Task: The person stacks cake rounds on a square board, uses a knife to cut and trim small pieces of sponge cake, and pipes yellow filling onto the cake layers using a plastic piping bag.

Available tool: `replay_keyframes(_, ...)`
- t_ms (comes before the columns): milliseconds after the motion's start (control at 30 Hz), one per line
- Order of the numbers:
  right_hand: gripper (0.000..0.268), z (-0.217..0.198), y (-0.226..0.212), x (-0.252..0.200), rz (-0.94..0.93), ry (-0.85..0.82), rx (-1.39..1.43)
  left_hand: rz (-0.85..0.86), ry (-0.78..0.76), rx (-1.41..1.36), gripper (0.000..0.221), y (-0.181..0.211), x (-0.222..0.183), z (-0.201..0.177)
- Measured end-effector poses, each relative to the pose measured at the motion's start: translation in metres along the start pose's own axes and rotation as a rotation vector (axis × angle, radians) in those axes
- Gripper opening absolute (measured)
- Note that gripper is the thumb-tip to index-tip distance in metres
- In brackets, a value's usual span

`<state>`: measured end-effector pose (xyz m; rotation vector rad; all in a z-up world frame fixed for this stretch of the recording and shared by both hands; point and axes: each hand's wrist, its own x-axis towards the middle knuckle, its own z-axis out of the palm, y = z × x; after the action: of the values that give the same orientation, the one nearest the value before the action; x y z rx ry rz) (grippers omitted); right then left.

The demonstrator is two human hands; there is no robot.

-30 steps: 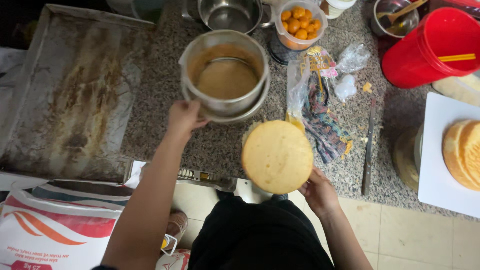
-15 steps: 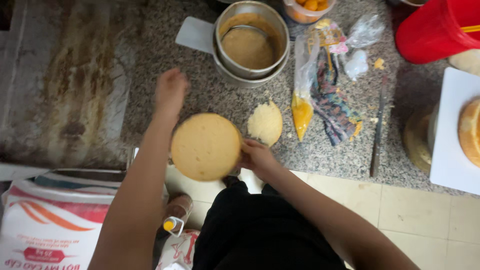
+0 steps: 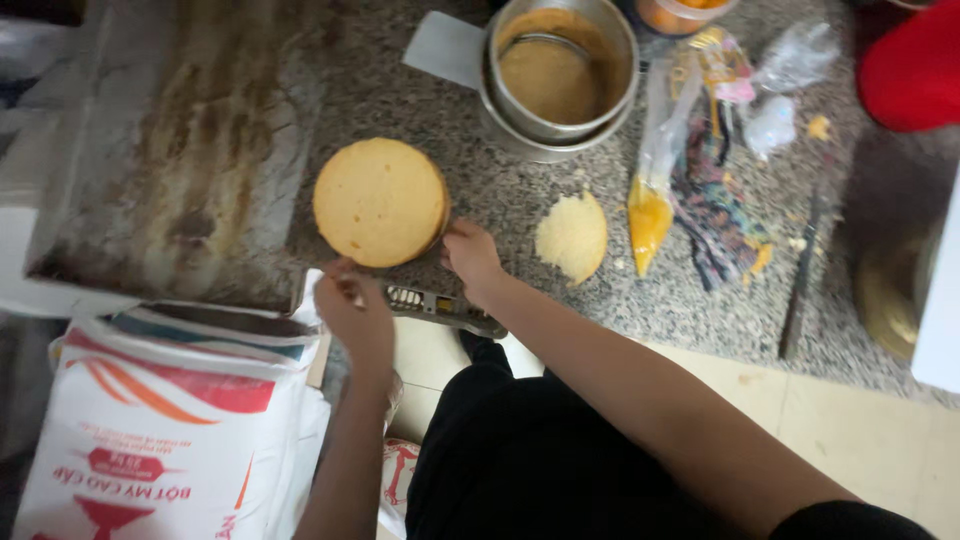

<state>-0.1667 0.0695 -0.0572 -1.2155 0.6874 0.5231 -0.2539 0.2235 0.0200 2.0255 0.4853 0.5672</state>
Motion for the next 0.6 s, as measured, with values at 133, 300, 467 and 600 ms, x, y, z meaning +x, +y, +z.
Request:
replay_keyframes(133, 0.048, -0.089, -0.004, -0.020, -0.301, 0.271, -0.354, 0.028, -0.319, -0.128, 0.036, 0.023, -0.044, 0.037)
replay_keyframes(300, 0.050, -0.177, -0.019, -0.021, -0.516, 0.956, -0.906, -0.142, -0.648, -0.257, 0.034, 0.044, -0.067, 0.094)
replay_keyframes(467, 0.076, -0.187, -0.025, -0.011, -0.258, 0.870, -0.798, -0.136, -0.849, -0.231, 0.033, 0.054, -0.068, 0.116)
replay_keyframes(600, 0.069, -0.191, -0.019, 0.012, -0.245, 0.797, -0.749, -0.136, -0.866, -0.127, 0.033, 0.040, -0.076, 0.120)
